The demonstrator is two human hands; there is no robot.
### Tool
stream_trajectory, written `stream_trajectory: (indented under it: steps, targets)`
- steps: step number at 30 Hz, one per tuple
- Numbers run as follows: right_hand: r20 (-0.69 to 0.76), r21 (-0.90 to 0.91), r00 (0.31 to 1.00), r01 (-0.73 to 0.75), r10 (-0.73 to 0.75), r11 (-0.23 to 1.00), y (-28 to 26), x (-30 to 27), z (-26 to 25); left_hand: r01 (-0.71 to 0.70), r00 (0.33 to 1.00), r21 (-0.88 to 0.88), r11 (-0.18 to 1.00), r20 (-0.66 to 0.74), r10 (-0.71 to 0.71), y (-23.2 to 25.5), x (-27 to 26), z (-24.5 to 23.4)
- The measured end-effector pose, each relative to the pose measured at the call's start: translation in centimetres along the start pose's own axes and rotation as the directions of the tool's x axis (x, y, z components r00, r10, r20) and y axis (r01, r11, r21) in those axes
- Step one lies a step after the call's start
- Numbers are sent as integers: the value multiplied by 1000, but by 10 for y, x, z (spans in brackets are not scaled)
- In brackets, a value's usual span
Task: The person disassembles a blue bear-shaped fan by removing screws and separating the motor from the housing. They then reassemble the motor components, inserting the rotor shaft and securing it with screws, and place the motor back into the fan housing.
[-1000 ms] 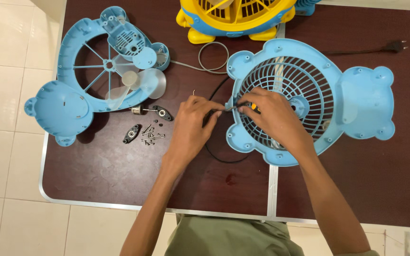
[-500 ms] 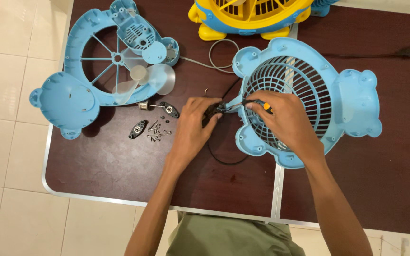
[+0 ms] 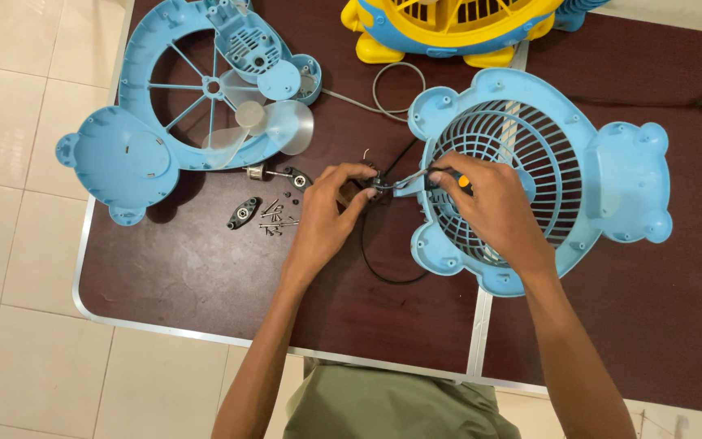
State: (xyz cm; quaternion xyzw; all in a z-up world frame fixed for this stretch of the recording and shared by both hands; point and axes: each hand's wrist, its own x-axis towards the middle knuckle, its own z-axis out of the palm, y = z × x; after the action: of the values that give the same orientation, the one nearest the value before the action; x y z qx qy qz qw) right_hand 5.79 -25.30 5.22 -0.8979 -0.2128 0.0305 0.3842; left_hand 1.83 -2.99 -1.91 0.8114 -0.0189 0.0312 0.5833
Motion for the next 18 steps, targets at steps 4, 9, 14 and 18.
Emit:
stream_trajectory:
  steps: [4, 9, 14, 18]
  targets:
    - [0, 12, 1000, 4, -4, 1000, -2, 1, 2, -39, 998, -40, 998, -55, 37, -4, -3, -1]
    - [-70, 6, 994, 80, -80, 997, -13, -2, 1, -5, 998, -51, 999, -66, 1, -6, -3, -1]
    - [-23, -55, 979, 199, -200, 978, -40, 3, 3, 44, 998, -74, 996, -38, -47, -12, -3, -2]
    - [144, -205, 958, 275, -249, 939, -49, 19, 15, 3, 999, -174, 985, -50, -12, -21, -3, 1]
